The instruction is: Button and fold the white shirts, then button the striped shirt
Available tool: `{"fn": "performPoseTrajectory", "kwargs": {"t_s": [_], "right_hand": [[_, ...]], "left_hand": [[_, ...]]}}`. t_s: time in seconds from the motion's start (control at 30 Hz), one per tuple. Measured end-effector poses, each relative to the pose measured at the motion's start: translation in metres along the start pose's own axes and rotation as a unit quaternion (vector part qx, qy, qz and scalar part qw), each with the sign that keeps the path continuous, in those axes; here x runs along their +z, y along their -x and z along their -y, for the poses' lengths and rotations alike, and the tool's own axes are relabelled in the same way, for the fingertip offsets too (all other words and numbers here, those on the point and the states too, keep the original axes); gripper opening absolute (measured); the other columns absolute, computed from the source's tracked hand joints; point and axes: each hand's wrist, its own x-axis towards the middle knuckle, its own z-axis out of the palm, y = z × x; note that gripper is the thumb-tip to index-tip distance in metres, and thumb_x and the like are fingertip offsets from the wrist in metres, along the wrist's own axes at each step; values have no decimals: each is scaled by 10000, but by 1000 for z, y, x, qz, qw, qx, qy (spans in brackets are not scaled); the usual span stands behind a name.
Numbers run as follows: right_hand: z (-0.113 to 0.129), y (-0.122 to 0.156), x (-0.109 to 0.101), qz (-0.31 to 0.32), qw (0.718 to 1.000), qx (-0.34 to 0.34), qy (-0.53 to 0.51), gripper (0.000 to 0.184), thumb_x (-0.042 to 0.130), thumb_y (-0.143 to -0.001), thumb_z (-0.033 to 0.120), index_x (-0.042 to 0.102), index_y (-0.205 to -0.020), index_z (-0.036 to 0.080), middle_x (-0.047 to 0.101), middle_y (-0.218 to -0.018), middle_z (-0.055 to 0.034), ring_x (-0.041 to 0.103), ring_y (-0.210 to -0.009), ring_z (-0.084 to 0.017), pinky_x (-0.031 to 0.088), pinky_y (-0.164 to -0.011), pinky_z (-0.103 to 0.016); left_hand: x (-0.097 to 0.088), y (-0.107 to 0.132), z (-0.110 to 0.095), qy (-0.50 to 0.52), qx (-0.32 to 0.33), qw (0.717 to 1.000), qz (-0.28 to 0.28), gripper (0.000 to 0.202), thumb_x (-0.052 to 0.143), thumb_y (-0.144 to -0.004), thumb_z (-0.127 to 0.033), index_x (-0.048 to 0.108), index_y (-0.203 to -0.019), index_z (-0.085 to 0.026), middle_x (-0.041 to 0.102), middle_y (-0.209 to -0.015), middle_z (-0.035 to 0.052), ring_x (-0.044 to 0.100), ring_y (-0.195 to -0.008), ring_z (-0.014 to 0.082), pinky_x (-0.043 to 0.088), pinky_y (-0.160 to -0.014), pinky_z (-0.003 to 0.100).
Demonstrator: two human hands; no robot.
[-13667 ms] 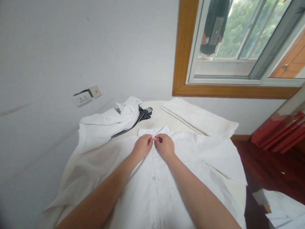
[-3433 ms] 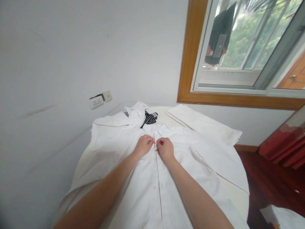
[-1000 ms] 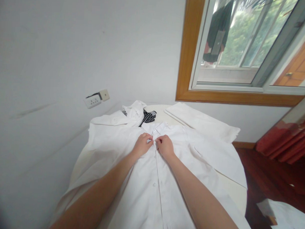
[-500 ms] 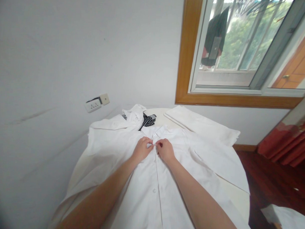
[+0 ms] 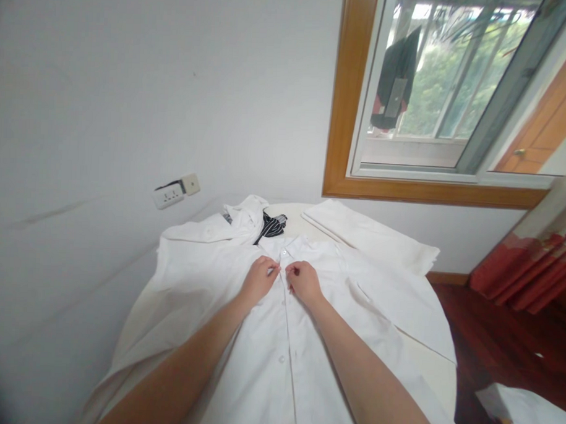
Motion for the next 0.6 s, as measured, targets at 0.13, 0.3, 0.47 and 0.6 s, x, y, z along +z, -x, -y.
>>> {"fn": "performPoseTrajectory", "kwargs": {"t_s": [0.13,0.3,0.47,0.6], "right_hand": [[1,0,0,-6,1000,16,-12,221,468,-793,184,670,-871,146,605,-513,21,556,-383,-108,404,-404,-177],[2,1,-3,10,1000,3,-8,229,476,-797,188,687,-878,154,598,-500,26,546,-376,-107,419,-420,-183],[1,1,-4,22,1000,3,-4,229,484,-781,180,684,-890,160,615,-537,29,568,-415,-102,437,-444,-176],[2,2,-3,22,1000,13,-9,228,477,-769,174,672,-886,155,618,-561,24,577,-431,-103,428,-426,-171]], "left_hand": [[0,-1,0,-4,2,1000,0,108,558,-845,-172,648,-786,-172,631,-855,59,573,-898,187,440,-862,334],[-2,0,-2,-6,1,1000,6,112,547,-852,-179,652,-815,-179,632,-867,56,574,-909,186,439,-867,339],[-4,1,-6,-3,-12,1000,12,56,593,-829,-195,646,-842,-183,626,-885,54,578,-920,193,441,-886,353],[-6,2,-10,6,-38,999,3,238,621,-777,-123,606,-1007,-182,602,-958,55,575,-912,181,451,-884,349]]}}
